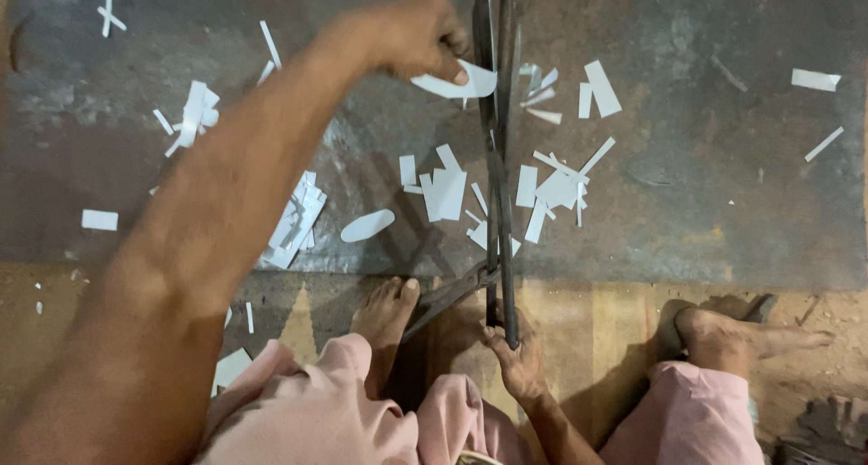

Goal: The person sits on the floor and uses large hand shears to trim white paper pieces into smaller shapes, cutting strips and edges off one piece at a time and setting the cut pieces on the metal sheet.

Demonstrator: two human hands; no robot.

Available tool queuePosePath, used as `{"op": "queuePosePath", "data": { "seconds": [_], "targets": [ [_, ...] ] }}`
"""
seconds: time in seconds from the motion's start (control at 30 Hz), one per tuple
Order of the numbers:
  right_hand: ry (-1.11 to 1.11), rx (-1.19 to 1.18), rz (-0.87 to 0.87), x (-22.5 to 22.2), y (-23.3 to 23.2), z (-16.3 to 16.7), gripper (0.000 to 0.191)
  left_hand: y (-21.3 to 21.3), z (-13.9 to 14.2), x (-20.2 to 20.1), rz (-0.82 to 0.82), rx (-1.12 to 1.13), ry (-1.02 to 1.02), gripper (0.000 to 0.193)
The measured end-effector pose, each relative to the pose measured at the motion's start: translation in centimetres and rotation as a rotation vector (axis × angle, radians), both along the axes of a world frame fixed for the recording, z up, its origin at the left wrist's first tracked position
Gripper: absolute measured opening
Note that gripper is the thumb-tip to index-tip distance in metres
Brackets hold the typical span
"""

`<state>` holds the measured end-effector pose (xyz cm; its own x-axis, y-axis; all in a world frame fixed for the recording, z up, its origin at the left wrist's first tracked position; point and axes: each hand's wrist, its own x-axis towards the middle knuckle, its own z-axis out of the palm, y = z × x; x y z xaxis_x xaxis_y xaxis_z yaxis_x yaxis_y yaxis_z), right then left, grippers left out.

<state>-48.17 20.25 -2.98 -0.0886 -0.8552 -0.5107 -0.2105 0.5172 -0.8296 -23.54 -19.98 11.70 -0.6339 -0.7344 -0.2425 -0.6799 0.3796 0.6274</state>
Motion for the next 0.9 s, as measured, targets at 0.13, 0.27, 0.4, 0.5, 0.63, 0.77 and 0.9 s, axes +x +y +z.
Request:
{"op": "queuePosePath", "data": {
  "seconds": [0.13,0.27,0.4,0.5,0.63,0.77,0.9],
  "targets": [
    [0.072,-0.083,0.005,-0.2,-0.1,0.0,0.053,5.5,-3.0,-0.5,0.724,0.535,0.738,0.037],
    [0.325,-0.287,0.061,-0.1,-0.2,0.0,0.048,8.5,-6.6,-2.9,0.933,0.875,1.136,0.027],
    [0.309,0.009,0.003,0.6,-0.3,1.5,0.044,8.1,-7.8,-4.0,0.916,0.668,1.183,0.03],
    [0.318,0.175,0.057,0.4,1.6,4.3,0.042,9.5,-8.2,-4.3,0.977,0.635,1.055,0.027],
    [0.283,0.305,-0.03,-0.2,3.0,6.1,0.039,11.0,-8.7,-4.4,0.946,0.651,1.061,0.025],
    [0.275,0.335,-0.05,0.0,2.3,5.7,0.041,10.3,-8.5,-4.0,0.911,0.648,1.018,0.025],
    [0.354,0.232,-0.008,0.4,1.5,6.0,0.046,8.5,-7.4,-3.5,0.818,0.598,0.912,0.025]
  ]
}}
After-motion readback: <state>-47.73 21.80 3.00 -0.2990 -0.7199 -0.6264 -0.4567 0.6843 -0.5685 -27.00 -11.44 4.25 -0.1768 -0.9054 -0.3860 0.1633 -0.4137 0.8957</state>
